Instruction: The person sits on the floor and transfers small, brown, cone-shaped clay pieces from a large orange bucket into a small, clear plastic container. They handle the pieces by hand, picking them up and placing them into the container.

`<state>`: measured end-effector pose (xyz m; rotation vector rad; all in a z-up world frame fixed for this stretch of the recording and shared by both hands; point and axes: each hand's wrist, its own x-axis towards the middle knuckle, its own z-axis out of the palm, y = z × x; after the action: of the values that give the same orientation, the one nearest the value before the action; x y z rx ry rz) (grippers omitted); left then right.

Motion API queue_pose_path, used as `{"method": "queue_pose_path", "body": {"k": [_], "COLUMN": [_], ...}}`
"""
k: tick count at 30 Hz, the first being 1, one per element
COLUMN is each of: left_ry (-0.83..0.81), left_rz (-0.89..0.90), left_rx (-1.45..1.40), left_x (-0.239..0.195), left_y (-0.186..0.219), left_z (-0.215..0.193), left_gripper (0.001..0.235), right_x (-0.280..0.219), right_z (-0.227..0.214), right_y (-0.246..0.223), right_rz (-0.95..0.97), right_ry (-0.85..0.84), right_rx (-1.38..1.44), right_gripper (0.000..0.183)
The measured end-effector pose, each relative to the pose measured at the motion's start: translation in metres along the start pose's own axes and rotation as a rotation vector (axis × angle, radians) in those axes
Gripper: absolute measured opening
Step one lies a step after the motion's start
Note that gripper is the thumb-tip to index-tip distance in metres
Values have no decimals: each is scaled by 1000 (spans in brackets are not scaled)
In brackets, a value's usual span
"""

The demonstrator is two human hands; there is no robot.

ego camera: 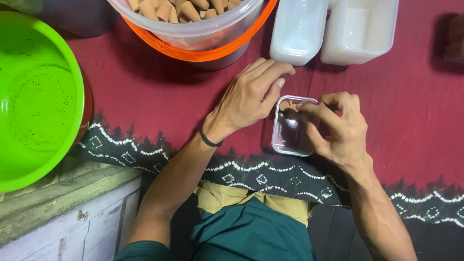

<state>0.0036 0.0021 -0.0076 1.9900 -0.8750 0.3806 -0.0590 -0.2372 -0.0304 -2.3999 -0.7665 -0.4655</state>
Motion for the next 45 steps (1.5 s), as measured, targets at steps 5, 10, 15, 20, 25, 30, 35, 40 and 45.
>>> {"method": "queue_pose_path", "body": {"k": [5, 10, 15, 20, 25, 30, 35, 40, 45], "left_ry": [21, 37, 60, 61, 77, 115, 281, 366, 517], "left_rz": [2, -12, -29, -18, -26, -8, 191, 388, 255], "left_rx": [-1, 18, 10, 35, 27, 53, 108, 166, 270], "left_x": [-6, -4, -7, -7, -1, -1, 4, 17, 35], "left_y": [-16, -13, -18, -19, -4, 1, 16, 62, 85], "left_z": [11, 5, 12, 11, -1, -3, -14, -72, -174], "left_gripper": [27, 27, 29, 29, 22, 22, 15, 12, 11], "right_x": [-5, -4, -3, -5, 6, 2, 15, 42, 90], "right_z": [5, 5, 3, 4, -8, -2, -5, -30, -63], "right_y": [16, 14, 12, 12, -16, -12, -23, -40, -37], "right_rz": [17, 4, 29, 36, 93, 92, 153, 265, 80], "right_ry": [111, 131, 151, 166, 121, 164, 212, 127, 93], "right_rx": [59, 50, 59, 47, 59, 39, 134, 255, 211], "right_gripper": [21, 22, 21, 20, 20, 20, 16, 15, 16]}}
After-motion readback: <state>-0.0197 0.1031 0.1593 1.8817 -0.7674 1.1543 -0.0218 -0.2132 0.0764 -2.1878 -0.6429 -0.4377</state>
